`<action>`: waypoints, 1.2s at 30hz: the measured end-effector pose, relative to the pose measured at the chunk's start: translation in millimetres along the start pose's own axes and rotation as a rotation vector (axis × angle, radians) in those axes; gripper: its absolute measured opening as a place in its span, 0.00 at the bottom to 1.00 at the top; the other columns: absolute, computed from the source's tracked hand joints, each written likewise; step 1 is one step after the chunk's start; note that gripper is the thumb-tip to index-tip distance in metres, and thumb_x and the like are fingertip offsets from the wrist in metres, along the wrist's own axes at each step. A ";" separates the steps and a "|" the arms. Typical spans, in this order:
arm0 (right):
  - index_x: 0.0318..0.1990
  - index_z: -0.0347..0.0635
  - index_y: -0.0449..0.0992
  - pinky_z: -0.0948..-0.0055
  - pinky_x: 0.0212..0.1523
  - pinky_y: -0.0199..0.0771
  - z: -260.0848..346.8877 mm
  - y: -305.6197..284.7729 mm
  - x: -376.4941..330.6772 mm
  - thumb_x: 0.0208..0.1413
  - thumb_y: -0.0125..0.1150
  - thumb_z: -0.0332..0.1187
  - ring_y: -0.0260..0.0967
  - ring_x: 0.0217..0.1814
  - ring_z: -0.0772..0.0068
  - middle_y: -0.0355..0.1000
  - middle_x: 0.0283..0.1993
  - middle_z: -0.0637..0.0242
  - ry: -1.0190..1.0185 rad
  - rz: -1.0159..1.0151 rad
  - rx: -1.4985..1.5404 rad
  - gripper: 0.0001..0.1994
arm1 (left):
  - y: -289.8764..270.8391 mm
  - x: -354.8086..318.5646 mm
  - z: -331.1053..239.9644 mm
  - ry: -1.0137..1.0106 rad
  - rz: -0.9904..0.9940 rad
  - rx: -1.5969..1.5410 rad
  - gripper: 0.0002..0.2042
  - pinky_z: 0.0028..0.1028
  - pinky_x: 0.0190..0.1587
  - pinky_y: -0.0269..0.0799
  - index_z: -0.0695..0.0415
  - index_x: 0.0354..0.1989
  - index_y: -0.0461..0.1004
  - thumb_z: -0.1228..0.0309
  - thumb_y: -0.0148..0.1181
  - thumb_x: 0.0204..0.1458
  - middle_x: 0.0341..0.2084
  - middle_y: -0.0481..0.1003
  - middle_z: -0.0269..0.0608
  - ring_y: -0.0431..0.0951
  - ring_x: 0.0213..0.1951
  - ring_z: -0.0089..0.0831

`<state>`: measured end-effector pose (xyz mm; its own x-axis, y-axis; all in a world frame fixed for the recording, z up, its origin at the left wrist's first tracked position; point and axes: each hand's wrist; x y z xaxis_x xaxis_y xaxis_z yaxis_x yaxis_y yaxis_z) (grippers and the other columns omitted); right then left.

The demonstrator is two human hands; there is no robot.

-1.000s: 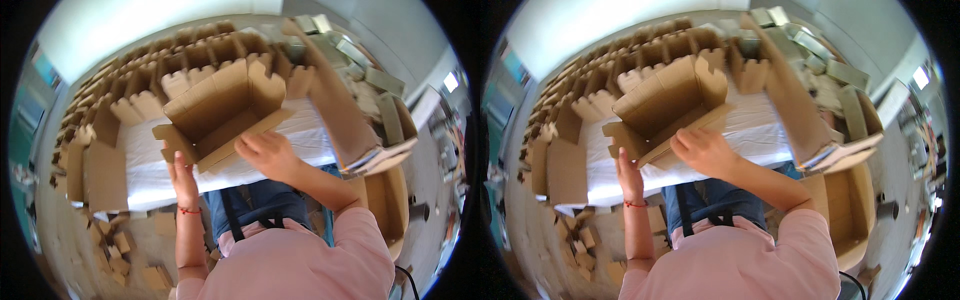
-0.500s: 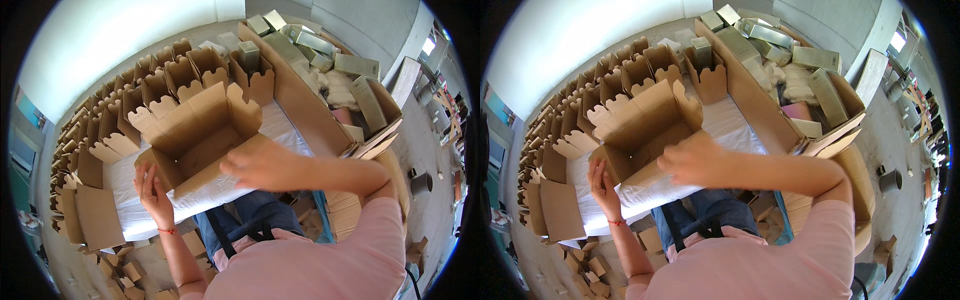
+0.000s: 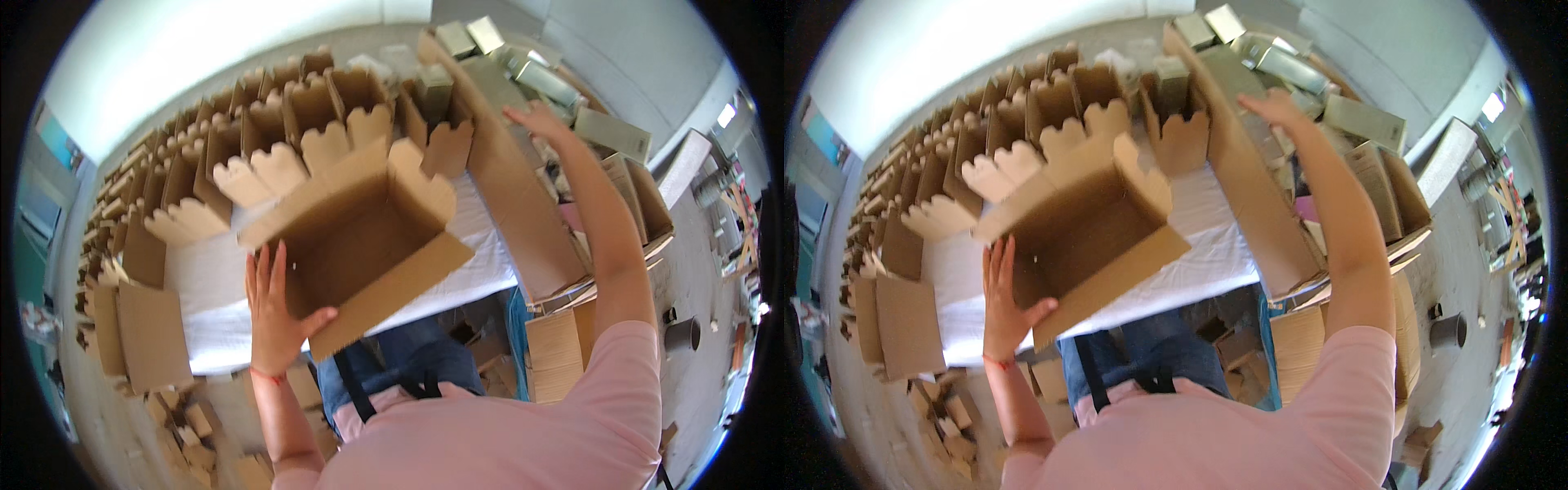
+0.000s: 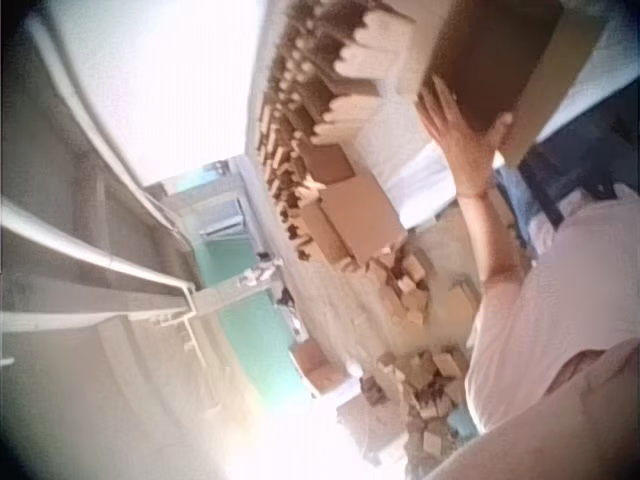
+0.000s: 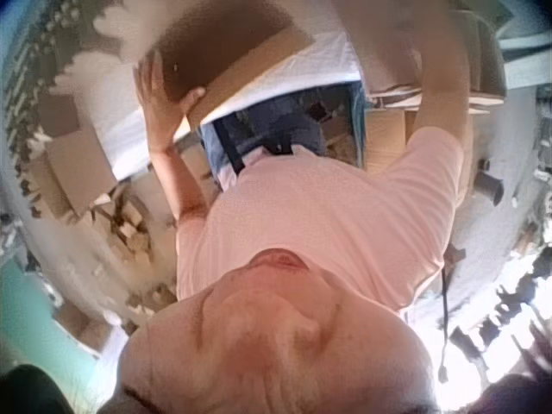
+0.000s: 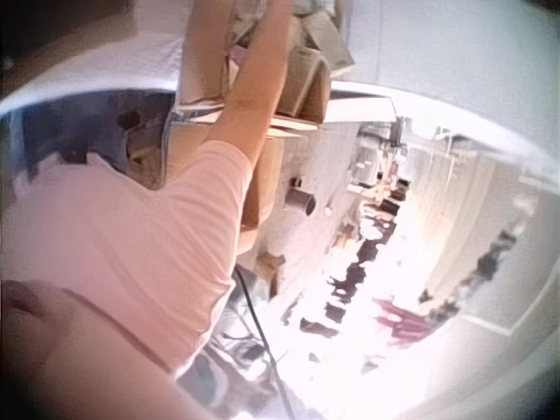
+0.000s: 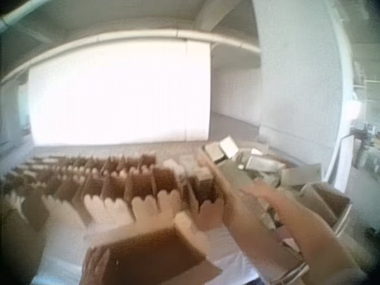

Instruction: The person places bottles into plastic bags, seals the bags, and then packs the bagged bottles and other boxed items into cardboard shipping boxes.

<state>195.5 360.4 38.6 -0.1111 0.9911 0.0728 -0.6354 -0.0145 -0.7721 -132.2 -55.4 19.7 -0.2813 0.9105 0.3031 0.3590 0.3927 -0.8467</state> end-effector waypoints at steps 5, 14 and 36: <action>0.38 0.35 0.73 0.76 0.28 0.63 12.1 -44.4 -12.8 0.41 0.64 0.61 0.63 0.30 0.76 0.66 0.32 0.68 -0.006 -0.113 0.205 0.33 | 6.4 6.1 8.1 -0.001 -0.040 -0.208 0.55 0.44 0.64 0.45 0.58 0.66 0.49 0.56 0.75 0.27 0.65 0.44 0.58 0.42 0.66 0.54; 0.55 0.39 0.68 0.76 0.50 0.67 142.8 -69.7 -146.9 0.44 0.66 0.41 0.67 0.49 0.73 0.71 0.48 0.64 -0.732 0.399 0.327 0.29 | 13.3 11.8 20.6 0.000 -0.104 -0.171 0.62 0.39 0.65 0.45 0.56 0.68 0.42 0.54 0.77 0.23 0.67 0.39 0.51 0.42 0.68 0.47; 0.23 0.42 0.77 0.64 0.34 0.74 147.8 186.2 -155.0 0.41 0.59 0.28 0.75 0.35 0.58 0.75 0.28 0.58 -1.117 0.418 -0.927 0.02 | 21.8 7.5 23.3 0.069 -0.106 -0.239 0.57 0.45 0.65 0.41 0.61 0.66 0.46 0.50 0.74 0.28 0.66 0.40 0.56 0.41 0.66 0.56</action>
<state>-18.5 184.5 -23.1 -0.9346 0.3239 -0.1472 0.2337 0.2472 -0.9403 -147.3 -43.0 -6.7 -0.2699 0.8662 0.4204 0.5330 0.4981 -0.6840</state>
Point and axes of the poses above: each hand's wrist, its own x-axis towards the middle knuckle, its own y-axis out of the palm, z = x × y
